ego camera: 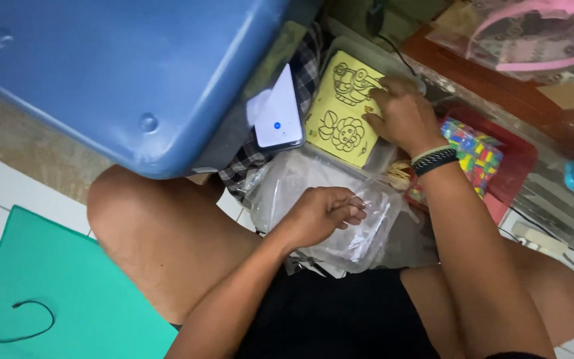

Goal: The person is manually packing small yellow coloring cards and colorful sticker sheets into clear plastic bags.

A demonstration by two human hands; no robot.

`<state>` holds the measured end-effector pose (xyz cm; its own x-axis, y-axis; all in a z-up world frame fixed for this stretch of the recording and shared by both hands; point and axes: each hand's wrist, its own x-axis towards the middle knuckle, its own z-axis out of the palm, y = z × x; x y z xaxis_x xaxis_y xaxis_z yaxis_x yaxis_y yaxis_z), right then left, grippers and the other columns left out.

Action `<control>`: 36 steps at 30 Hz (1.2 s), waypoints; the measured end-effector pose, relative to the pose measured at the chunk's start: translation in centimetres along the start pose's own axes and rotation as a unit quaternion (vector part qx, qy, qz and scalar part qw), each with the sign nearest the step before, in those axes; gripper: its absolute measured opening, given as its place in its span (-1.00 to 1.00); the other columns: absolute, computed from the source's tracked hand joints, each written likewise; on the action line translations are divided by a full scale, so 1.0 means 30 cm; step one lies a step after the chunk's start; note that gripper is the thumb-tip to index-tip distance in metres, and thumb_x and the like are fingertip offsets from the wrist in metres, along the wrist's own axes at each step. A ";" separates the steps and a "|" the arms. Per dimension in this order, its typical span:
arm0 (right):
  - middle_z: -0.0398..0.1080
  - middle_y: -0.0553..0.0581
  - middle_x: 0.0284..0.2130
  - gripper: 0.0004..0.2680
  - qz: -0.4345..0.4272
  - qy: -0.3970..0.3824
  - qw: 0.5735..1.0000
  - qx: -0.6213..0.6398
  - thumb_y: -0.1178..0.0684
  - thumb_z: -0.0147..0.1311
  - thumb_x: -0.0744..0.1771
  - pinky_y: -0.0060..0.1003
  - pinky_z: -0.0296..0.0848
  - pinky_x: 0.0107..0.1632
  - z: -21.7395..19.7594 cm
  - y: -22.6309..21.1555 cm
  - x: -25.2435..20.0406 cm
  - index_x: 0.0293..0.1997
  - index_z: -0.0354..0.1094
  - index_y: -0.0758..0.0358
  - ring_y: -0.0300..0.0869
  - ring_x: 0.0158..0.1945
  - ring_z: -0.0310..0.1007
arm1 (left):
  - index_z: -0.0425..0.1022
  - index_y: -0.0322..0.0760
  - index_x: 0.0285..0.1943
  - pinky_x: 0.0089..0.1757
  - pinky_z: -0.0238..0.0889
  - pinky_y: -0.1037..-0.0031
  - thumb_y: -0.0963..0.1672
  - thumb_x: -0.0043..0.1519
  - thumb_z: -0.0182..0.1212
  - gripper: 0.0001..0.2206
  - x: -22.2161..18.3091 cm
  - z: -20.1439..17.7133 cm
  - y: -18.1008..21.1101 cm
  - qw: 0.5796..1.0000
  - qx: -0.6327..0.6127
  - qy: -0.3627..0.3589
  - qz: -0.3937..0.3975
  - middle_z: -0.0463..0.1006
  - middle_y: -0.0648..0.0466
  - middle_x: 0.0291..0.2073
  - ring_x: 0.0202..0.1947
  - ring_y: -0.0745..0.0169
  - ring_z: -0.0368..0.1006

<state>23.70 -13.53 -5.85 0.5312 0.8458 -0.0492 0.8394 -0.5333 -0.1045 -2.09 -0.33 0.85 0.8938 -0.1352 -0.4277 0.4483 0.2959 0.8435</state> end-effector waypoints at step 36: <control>0.25 0.08 -0.42 -0.91 -0.085 0.177 0.975 -0.105 0.12 0.08 0.36 -0.10 0.35 -0.30 -0.130 -0.128 -0.044 -0.35 0.41 0.09 0.05 -0.33 0.39 | 0.55 -0.39 -0.08 -0.17 0.58 0.38 -0.23 0.33 0.10 -0.88 -0.043 0.000 0.059 0.997 0.069 0.009 0.040 0.69 -0.19 -0.28 -0.22 0.10 0.65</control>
<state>20.21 -12.65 -1.50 0.3577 0.8843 0.3000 0.9038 -0.4087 0.1270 -2.44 0.37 2.90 0.9268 -0.0999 -0.3620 0.3745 0.1727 0.9110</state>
